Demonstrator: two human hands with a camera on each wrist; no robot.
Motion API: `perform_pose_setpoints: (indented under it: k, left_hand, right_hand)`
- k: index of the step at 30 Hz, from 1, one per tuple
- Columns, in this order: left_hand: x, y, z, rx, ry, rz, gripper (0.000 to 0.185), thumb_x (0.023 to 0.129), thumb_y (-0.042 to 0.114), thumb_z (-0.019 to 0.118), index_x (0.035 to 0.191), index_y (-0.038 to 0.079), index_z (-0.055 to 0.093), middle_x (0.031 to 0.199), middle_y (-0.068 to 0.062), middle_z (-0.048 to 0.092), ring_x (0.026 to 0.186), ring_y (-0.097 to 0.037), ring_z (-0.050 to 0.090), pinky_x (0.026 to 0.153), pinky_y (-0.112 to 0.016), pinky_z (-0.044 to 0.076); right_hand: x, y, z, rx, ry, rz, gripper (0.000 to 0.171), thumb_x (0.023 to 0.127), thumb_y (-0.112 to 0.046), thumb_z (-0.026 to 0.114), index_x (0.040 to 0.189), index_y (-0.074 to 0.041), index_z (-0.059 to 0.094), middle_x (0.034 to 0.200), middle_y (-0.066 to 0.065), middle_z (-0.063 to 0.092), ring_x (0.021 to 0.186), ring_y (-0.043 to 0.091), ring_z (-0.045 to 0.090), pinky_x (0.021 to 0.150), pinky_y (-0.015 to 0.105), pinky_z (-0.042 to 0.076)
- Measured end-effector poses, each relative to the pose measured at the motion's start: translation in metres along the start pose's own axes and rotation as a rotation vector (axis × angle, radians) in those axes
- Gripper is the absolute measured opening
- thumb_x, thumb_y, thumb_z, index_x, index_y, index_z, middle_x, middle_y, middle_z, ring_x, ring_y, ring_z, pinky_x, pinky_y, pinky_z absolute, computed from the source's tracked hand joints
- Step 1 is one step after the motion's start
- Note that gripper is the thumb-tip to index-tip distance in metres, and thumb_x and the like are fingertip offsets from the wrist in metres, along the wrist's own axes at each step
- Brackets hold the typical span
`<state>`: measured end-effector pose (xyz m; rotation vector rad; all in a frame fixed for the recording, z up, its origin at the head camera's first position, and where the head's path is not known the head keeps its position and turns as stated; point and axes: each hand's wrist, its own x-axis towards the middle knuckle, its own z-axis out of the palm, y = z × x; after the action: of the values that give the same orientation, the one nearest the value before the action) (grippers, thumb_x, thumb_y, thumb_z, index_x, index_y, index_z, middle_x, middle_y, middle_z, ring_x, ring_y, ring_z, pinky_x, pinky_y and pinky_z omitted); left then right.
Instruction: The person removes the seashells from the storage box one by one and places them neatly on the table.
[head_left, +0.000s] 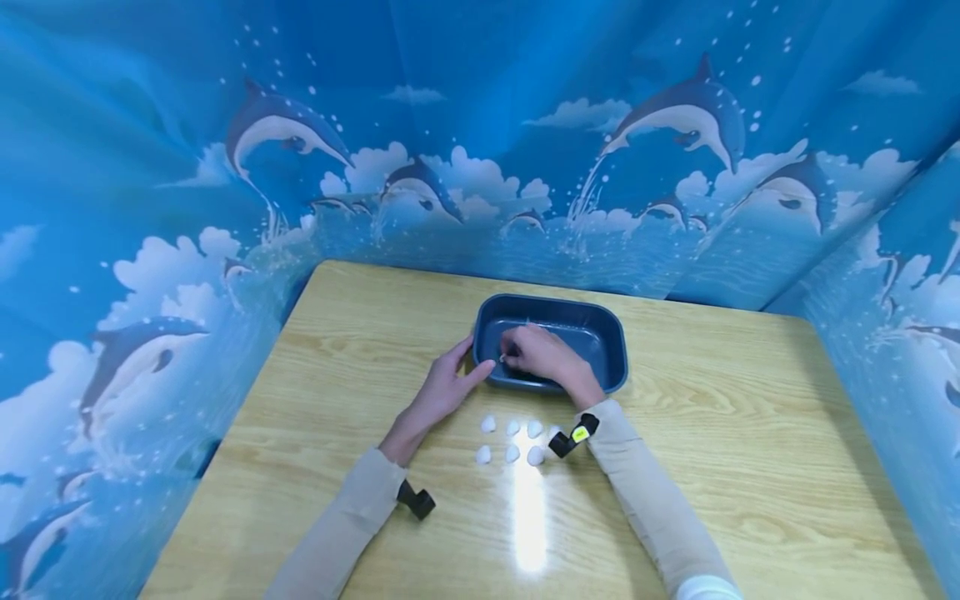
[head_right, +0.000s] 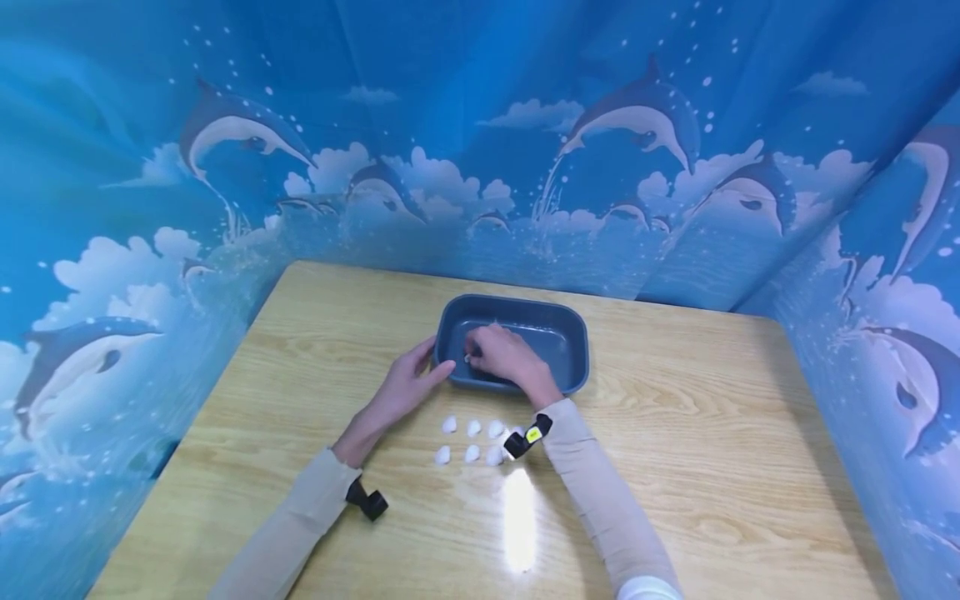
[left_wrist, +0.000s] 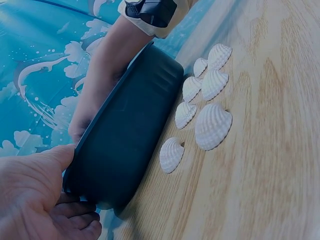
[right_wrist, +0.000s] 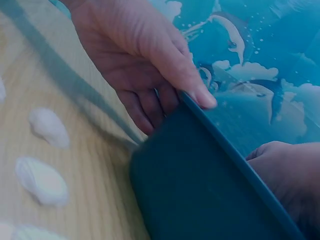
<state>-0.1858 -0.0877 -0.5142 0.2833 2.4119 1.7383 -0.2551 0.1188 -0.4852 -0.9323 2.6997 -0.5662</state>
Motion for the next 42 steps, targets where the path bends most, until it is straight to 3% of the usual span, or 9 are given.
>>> perform_pose_setpoints:
  k: [5,17,27,31,36,42]
  left_hand:
    - [0.000,0.001,0.000,-0.004,0.006,-0.035,0.070,0.105,0.037,0.065,0.162,0.010,0.037,0.166,-0.011,0.038,0.154,-0.028,0.034,0.125,-0.048,0.031]
    - [-0.001,0.001,0.001,-0.005,0.001,-0.030,0.069,0.105,0.036,0.065,0.162,0.008,0.036,0.167,-0.010,0.037,0.154,-0.026,0.035,0.125,-0.045,0.033]
    - [0.001,0.000,0.000,0.002,0.000,-0.031,0.068,0.105,0.034,0.065,0.162,0.009,0.036,0.167,-0.009,0.037,0.154,-0.025,0.034,0.125,-0.046,0.033]
    - [0.001,-0.001,0.000,0.002,0.001,-0.032,0.068,0.105,0.034,0.065,0.162,0.010,0.036,0.167,-0.008,0.037,0.154,-0.025,0.035,0.124,-0.046,0.034]
    - [0.001,-0.002,0.000,-0.001,-0.004,-0.028,0.069,0.105,0.034,0.065,0.162,0.010,0.036,0.167,-0.008,0.036,0.154,-0.025,0.034,0.124,-0.046,0.034]
    - [0.001,-0.001,0.000,0.002,0.000,-0.023,0.069,0.105,0.035,0.065,0.162,0.010,0.036,0.167,-0.008,0.036,0.154,-0.024,0.034,0.124,-0.045,0.034]
  right_hand:
    - [-0.007,0.008,-0.006,0.010,-0.002,0.046,0.005,0.098,-0.011,0.073,0.101,-0.008,0.074,0.089,0.001,0.071,0.072,0.013,0.061,0.066,0.030,0.055]
    - [-0.022,0.023,-0.013,0.094,-0.044,0.072,0.010,0.095,-0.003,0.071,0.103,-0.009,0.075,0.092,0.002,0.070,0.069,0.014,0.057,0.061,0.028,0.048]
    - [-0.028,0.025,-0.012,0.130,-0.052,0.064,0.015,0.097,-0.014,0.076,0.111,-0.011,0.076,0.087,-0.001,0.069,0.063,0.013,0.055,0.057,0.028,0.047]
    - [-0.028,0.025,-0.010,0.156,-0.046,0.045,0.014,0.098,-0.018,0.075,0.111,-0.011,0.077,0.094,-0.001,0.073,0.064,0.010,0.057,0.059,0.027,0.049]
    - [-0.029,0.026,-0.010,0.177,-0.031,0.066,0.011,0.099,-0.011,0.073,0.108,-0.011,0.078,0.099,0.001,0.075,0.072,0.011,0.062,0.064,0.029,0.054]
    - [-0.024,0.027,-0.008,0.150,-0.036,0.037,0.013,0.104,-0.018,0.067,0.105,-0.011,0.078,0.096,-0.001,0.075,0.081,0.011,0.065,0.074,0.034,0.057]
